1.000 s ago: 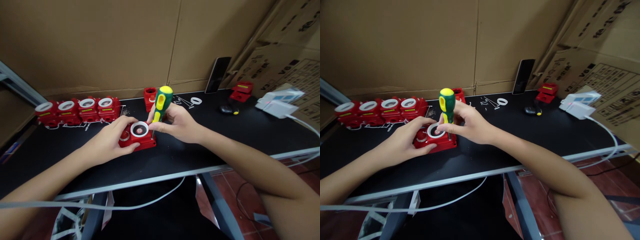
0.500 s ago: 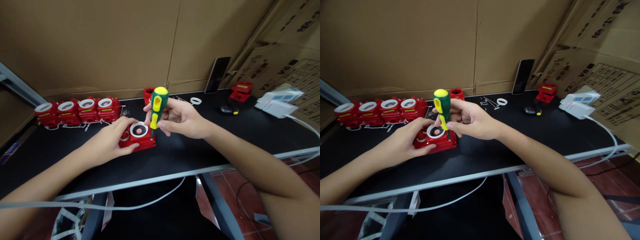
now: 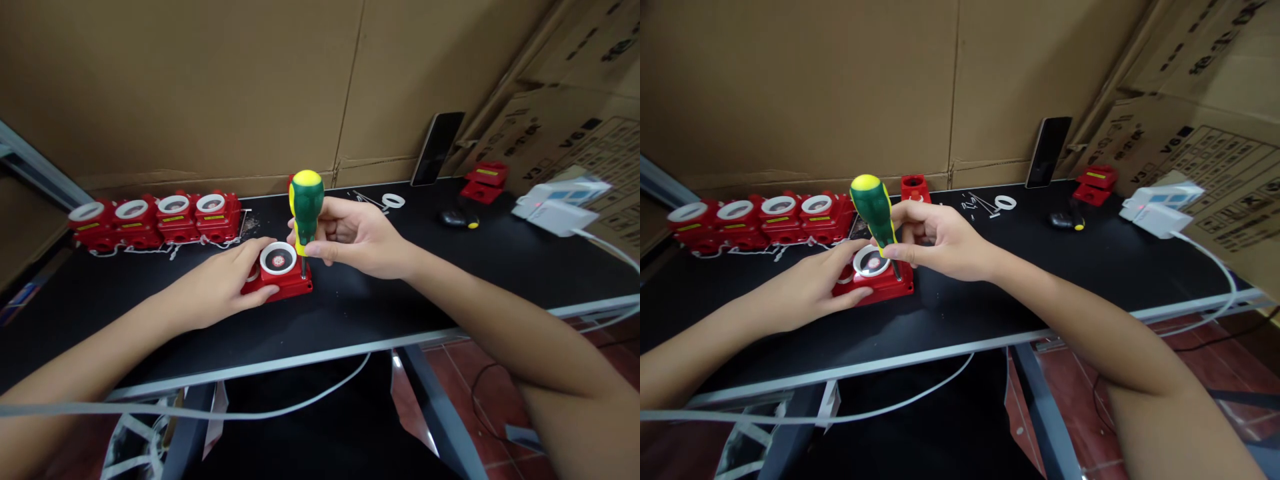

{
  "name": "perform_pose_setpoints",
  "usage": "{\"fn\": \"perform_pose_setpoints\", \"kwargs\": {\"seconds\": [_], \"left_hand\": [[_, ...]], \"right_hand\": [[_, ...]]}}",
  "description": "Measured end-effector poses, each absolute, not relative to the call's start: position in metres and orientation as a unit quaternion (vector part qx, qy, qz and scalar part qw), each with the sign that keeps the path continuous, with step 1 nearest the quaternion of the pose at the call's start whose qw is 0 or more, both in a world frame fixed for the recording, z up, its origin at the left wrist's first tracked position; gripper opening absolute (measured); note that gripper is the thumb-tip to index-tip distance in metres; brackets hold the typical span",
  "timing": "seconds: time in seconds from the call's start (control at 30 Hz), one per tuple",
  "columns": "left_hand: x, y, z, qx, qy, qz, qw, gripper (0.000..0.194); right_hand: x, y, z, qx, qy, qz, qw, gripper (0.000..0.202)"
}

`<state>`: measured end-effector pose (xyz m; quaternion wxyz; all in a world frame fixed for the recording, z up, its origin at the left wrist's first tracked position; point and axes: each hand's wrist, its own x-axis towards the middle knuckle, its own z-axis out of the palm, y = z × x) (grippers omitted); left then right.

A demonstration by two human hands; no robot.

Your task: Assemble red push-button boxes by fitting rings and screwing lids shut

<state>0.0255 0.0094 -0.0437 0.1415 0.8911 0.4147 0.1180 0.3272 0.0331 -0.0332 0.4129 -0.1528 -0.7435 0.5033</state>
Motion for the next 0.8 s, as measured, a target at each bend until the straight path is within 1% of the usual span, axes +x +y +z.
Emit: {"fn": "perform_pose_setpoints", "kwargs": {"seconds": [0.13,0.2,0.33,0.5,0.6,0.7,0.8], "left_hand": [[0.023,0.01,-0.048,0.891,0.419,0.119,0.125,0.103],[0.023,0.01,-0.048,0.895,0.414,0.116,0.118,0.107],[0.024,0.009,-0.046,0.896,0.415,0.111,0.113,0.1],[0.024,0.009,-0.046,0.894,0.416,0.115,0.119,0.099],[0.024,0.01,-0.046,0.894,0.414,0.116,0.123,0.096],[0.025,0.009,-0.045,0.893,0.418,0.117,0.122,0.096],[0.026,0.009,-0.043,0.89,0.422,0.111,0.131,0.094]], "right_hand": [[0.325,0.032,-0.034,-0.195,-0.743,0.475,0.428,0.054],[0.323,0.031,-0.034,-0.204,-0.743,0.472,0.429,0.058],[0.322,0.031,-0.033,-0.192,-0.749,0.473,0.421,0.06],[0.33,0.031,-0.028,-0.129,-0.753,0.514,0.391,0.049],[0.337,0.03,-0.022,-0.095,-0.754,0.537,0.366,0.048],[0.341,0.03,-0.02,-0.096,-0.754,0.549,0.349,0.049],[0.342,0.031,-0.021,-0.103,-0.752,0.549,0.349,0.05]]}}
